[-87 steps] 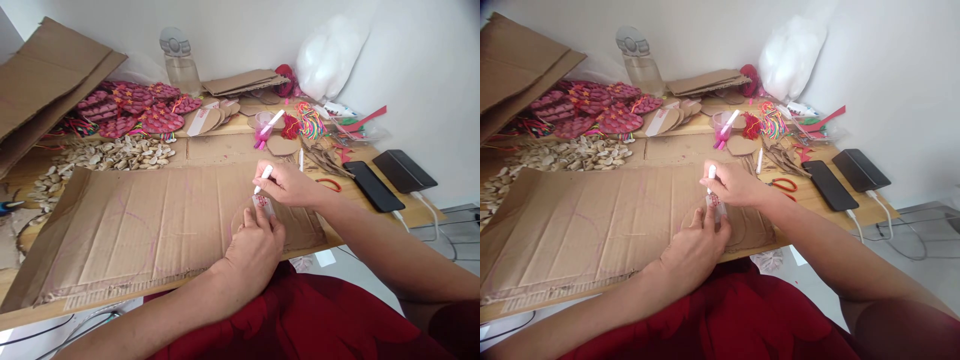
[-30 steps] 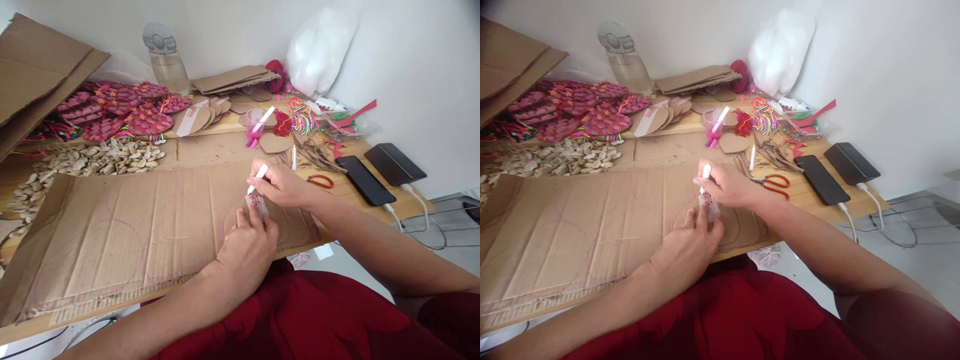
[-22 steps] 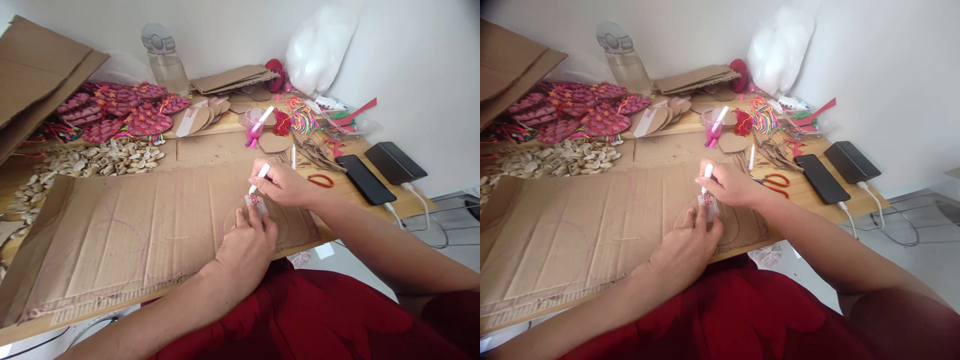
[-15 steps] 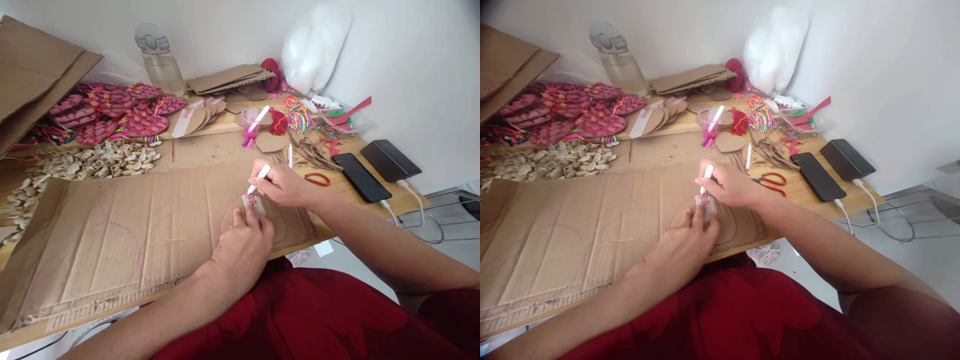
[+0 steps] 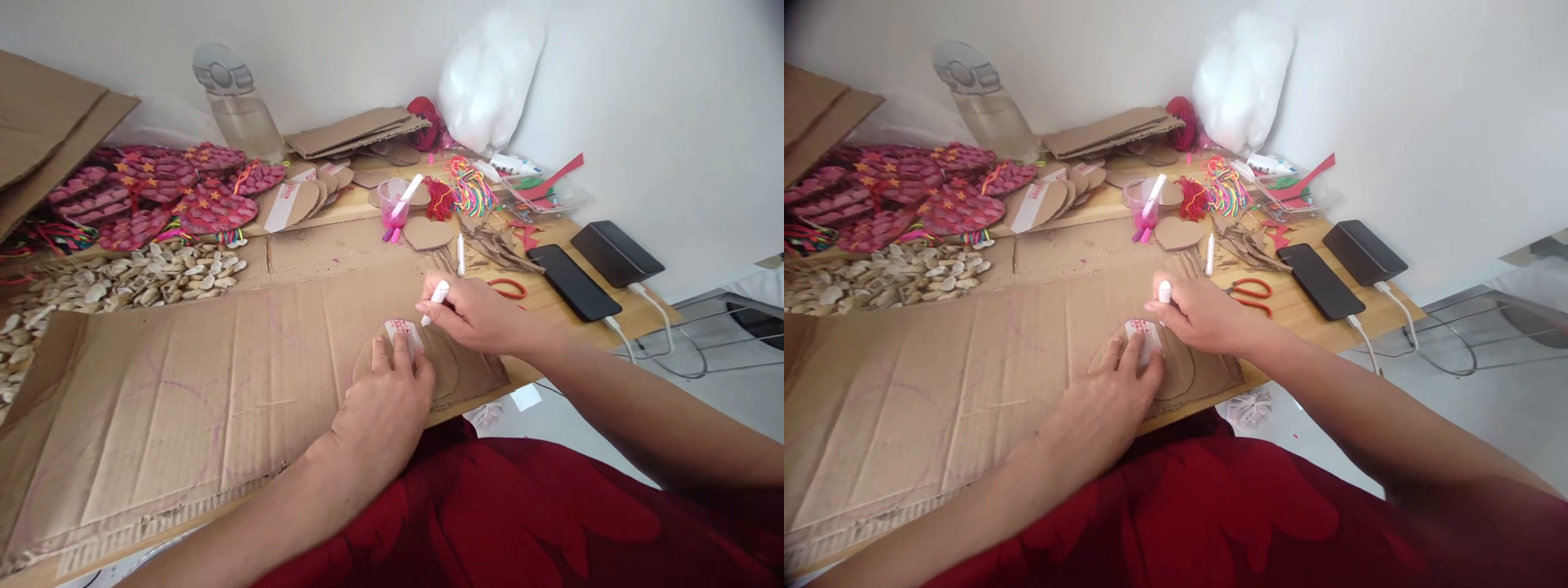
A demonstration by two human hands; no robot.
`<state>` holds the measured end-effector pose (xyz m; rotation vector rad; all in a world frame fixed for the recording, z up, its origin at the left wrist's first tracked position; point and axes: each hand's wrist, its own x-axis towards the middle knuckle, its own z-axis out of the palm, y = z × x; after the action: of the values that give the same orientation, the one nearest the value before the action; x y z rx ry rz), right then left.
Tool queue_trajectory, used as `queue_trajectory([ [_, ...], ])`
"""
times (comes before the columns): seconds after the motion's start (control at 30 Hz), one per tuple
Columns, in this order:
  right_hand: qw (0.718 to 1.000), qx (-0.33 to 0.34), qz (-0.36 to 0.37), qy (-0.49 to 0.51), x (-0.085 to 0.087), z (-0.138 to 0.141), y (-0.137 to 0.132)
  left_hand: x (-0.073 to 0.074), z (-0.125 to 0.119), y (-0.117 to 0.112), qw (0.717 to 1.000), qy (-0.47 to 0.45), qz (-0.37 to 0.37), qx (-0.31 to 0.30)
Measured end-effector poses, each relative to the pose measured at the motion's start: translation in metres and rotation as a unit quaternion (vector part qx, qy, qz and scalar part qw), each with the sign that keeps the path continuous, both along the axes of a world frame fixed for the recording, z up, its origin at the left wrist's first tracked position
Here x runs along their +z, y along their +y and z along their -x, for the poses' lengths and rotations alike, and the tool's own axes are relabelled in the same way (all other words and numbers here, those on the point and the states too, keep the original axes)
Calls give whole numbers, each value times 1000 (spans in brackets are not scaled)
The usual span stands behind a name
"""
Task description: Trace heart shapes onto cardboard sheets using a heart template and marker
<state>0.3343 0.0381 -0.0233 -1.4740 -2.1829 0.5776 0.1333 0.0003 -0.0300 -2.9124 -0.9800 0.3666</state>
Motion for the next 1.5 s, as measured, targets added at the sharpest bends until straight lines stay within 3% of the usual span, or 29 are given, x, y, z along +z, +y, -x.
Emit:
queue_trajectory([
  [0.27,994,87,-12,71,-9,25,32,4,-1,2,1000,9,12,2],
  [0.53,1000,15,6,19,2,-10,-11,5,4,10,999,7,-15,-52],
  [0.67,1000,-1,17,-3,6,-13,-22,4,5,10,999,7,-19,-47],
  [0.8,1000,-3,7,5,0,2,-5,5,4,9,1000,13,13,-16],
  [1.03,994,63,-4,86,-10,18,22,8,5,10,999,23,32,-19],
  [1.27,999,-17,-9,42,-8,-10,-20,-17,13,8,998,-22,-55,-28],
  [1.5,997,-40,55,28,0,-20,-63,-17,12,8,998,-21,-54,-21],
])
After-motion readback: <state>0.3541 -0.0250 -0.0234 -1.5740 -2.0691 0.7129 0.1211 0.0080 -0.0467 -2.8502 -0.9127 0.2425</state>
